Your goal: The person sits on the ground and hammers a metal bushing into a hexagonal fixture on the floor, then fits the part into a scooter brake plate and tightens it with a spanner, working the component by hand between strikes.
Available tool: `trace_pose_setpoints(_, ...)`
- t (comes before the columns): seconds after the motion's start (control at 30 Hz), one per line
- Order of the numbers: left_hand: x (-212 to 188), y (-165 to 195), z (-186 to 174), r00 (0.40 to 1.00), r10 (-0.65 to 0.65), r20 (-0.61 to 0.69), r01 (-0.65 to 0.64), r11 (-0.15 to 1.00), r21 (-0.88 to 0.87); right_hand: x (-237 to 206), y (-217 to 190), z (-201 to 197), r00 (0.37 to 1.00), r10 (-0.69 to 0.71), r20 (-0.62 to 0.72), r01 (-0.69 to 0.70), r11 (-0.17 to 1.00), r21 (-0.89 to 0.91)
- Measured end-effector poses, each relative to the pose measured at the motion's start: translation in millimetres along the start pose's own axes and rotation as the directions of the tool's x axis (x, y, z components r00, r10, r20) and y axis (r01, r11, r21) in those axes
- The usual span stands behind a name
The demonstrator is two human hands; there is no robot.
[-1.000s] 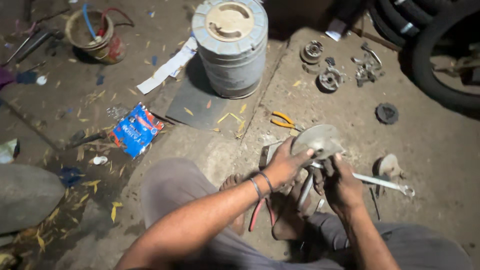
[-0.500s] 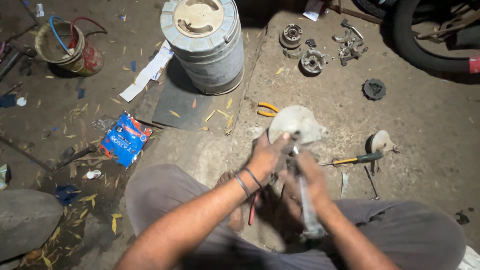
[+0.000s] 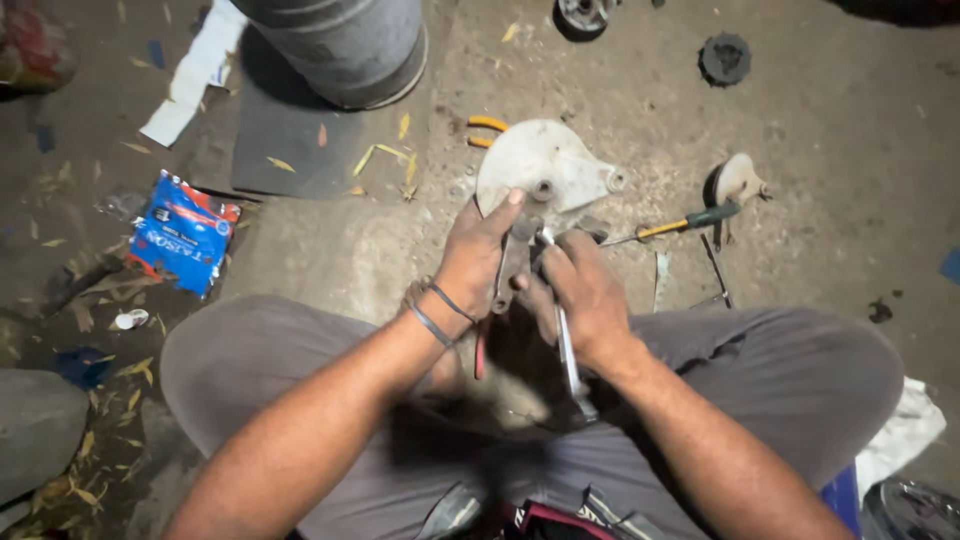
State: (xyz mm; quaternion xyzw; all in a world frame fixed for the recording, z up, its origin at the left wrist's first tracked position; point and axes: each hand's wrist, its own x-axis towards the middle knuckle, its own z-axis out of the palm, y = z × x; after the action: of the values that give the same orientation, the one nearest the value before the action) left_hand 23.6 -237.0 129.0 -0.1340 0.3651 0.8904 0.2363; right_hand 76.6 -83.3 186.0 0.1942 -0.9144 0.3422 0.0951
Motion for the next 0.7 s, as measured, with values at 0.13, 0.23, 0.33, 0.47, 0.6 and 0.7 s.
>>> trace_pose_setpoints(0.13,1,12,5,0.999,0.033,-0.017,-0.031,0.995,0.094,8,10,-10,0.965,0.259,0.027,-0.258,0.932,0.256)
trace_pose_setpoints(0.23,0,17,12,0.999,0.039,0.021,-0.042,0.985,0.169,11,32,-15,0.889,0.417,0.187,-0.453,0.749,0.483)
trace_pose_setpoints(0.33,-1,14,16,1.0,0.019,0.02,-0.024,0.964,0.265,6,54,-12,0.801,0.512,0.31,-0.561,0.462,0.686)
trace_pose_setpoints(0.47,0,5,9,1.0,-0.019,-0.016,0.024,0.912,0.408,3,64,-13,0.716,0.576,0.394,-0.609,0.241,0.756)
trace_pose_setpoints(0.6,7,-5,3,0.997,0.061,0.038,-0.07,0.951,0.3,11,39,-11,0.908,0.402,0.118,-0.418,0.887,0.196)
trace_pose_setpoints(0.7,14,-6,-1,0.981,0.193,-0.023,-0.184,0.962,0.202,16,13,-2,0.995,0.088,0.055,-0.094,0.988,0.121)
